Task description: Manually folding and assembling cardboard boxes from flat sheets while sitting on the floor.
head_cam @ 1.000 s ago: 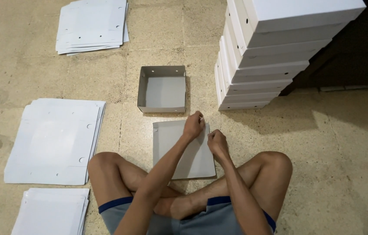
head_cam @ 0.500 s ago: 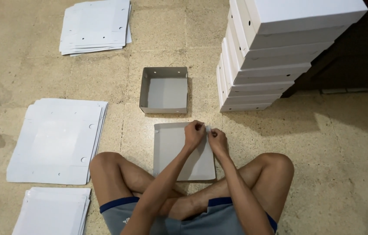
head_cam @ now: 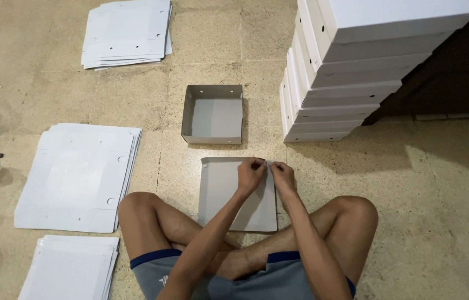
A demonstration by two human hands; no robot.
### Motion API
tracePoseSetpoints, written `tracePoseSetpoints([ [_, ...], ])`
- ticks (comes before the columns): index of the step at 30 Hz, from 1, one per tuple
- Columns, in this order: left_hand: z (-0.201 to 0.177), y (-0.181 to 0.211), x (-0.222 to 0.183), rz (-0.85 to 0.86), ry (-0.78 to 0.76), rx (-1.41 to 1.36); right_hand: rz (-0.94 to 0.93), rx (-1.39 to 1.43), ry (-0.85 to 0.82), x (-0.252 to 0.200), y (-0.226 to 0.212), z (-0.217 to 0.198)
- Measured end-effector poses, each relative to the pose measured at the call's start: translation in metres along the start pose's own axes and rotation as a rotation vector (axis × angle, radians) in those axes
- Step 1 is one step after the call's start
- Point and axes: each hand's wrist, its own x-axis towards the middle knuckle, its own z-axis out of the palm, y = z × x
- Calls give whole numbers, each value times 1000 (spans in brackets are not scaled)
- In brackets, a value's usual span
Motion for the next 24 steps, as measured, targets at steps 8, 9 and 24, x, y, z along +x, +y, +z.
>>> tracePoseSetpoints([
  [8,-1,7,-3,-22,0,-61,28,132,-39,-29,-29,-8],
  [9,-1,10,-3,-30,0,-53,20,116,-34,-24,-26,-6],
  [24,0,11,-10,-25,39,-73,2,4,-31,-44,-45,-14],
])
